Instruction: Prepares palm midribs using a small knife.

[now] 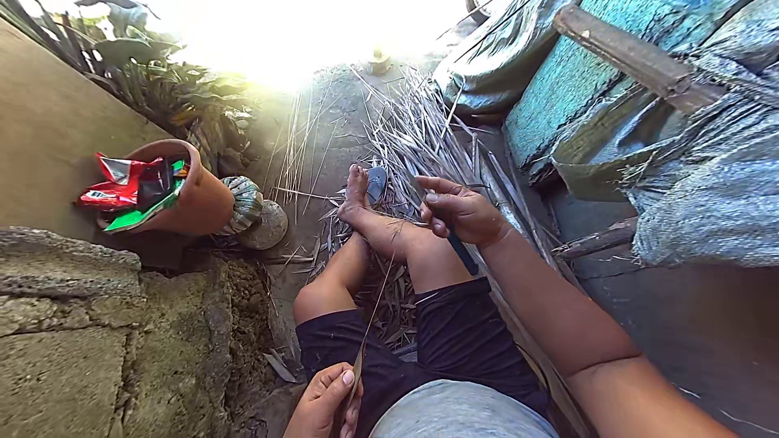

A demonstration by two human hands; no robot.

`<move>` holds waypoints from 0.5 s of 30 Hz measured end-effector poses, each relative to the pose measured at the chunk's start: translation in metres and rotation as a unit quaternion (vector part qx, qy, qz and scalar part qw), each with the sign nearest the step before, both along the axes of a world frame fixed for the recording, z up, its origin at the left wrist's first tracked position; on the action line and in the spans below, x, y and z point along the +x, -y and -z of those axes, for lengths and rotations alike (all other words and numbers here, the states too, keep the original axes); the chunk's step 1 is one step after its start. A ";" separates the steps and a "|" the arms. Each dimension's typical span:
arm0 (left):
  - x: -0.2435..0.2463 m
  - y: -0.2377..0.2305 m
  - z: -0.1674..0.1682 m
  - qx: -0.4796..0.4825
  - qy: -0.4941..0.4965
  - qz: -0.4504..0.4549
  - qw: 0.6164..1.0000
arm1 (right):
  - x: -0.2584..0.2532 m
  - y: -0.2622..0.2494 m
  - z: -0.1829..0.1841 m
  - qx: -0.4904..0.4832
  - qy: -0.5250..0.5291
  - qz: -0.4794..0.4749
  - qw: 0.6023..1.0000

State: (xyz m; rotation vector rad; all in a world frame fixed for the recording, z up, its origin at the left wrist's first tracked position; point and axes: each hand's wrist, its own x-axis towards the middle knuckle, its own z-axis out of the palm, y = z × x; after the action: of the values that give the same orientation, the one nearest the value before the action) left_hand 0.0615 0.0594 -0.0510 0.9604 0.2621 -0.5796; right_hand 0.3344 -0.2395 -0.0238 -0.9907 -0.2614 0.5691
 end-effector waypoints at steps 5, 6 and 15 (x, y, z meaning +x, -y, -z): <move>0.005 0.002 0.001 -0.012 0.002 -0.026 1.000 | 0.000 -0.001 -0.001 -0.034 -0.024 0.093 0.995; 0.008 0.003 0.000 -0.004 0.007 -0.028 1.000 | -0.007 -0.003 -0.002 -0.044 -0.018 0.064 0.997; 0.035 0.018 -0.008 0.071 0.051 -0.004 0.996 | -0.059 -0.053 0.019 -0.071 -0.024 -0.124 0.989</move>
State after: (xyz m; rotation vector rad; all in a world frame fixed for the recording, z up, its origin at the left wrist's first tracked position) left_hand 0.0964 0.0419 -0.0431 1.1226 0.2175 -0.5071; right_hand 0.2758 -0.1867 -0.0430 -1.0875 -0.3077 0.8468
